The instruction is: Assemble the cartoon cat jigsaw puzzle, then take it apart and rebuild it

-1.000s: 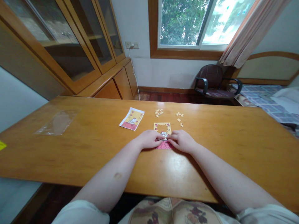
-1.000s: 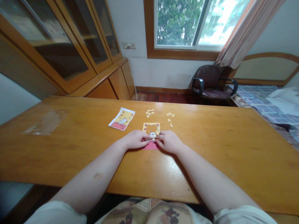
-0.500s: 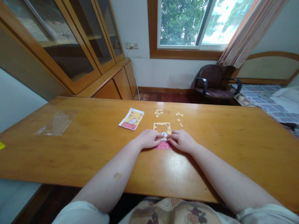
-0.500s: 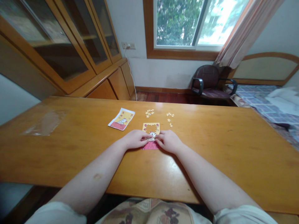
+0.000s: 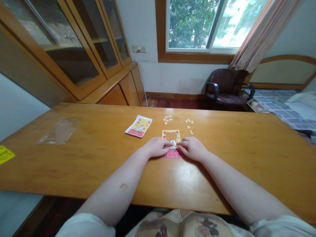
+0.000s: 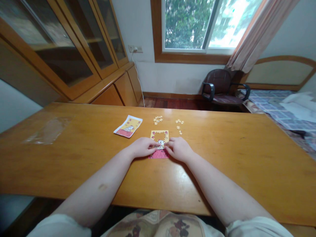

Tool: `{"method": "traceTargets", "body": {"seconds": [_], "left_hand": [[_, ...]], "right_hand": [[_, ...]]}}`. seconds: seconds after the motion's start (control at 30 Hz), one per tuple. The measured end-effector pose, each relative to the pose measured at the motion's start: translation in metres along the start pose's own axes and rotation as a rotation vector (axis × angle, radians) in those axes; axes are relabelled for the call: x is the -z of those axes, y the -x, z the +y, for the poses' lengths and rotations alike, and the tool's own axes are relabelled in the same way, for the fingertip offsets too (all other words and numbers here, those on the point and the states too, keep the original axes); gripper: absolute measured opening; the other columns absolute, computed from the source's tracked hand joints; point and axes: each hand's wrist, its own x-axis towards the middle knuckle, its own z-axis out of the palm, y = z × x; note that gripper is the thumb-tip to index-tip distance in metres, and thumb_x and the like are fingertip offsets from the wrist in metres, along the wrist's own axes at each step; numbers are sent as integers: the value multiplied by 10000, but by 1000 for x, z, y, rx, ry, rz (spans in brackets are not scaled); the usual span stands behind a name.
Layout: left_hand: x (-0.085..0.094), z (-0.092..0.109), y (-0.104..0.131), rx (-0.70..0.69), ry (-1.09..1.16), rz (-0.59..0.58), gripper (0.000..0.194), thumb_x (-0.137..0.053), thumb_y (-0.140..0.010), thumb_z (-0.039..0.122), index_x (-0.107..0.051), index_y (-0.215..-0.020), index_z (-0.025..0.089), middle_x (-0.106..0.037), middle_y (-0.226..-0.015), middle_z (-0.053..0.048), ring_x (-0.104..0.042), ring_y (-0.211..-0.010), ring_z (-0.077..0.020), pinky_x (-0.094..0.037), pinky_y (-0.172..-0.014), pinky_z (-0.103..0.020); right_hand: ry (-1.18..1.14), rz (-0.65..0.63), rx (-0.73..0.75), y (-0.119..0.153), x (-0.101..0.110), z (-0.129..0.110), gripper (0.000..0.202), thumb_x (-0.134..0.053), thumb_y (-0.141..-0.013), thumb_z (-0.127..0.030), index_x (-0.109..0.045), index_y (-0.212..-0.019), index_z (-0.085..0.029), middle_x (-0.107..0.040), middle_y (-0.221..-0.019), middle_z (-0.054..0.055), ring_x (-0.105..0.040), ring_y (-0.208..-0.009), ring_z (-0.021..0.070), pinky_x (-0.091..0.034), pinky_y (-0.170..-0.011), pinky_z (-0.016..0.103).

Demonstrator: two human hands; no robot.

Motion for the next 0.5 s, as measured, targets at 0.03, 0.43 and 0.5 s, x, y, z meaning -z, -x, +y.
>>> {"method": "traceTargets", "body": {"seconds": [0.03,0.43,0.5], "left_hand": [[0,-1,0,-1,-1,2,373,-482,-862,345,-640,-1200,336,-728,-1033,1,-654,-896,-181,-446,-728,-242],[0,0,-1,4,-42,-1,385,-493,-850,344,-626,-1209,376,-735,-875,-1,-642,-743,-177,-417,-624,-239],[0,0,-1,6,-37,-4,386,-495,-846,336,-629,-1206,375,-734,-859,0,-639,-728,-174,-413,-615,-237]], "right_hand": [[3,6,-8,0,0,0,323,-451,-928,-363,-722,-1030,-220,-660,-840,58,-589,-757,169,-398,-732,287],[29,-48,-32,-1,3,-4,332,-454,-927,-386,-684,-1126,-253,-650,-858,57,-588,-761,168,-390,-727,280],[36,-58,-33,-1,3,-4,329,-452,-929,-388,-685,-1121,-258,-649,-859,56,-588,-763,166,-388,-727,277]]}}
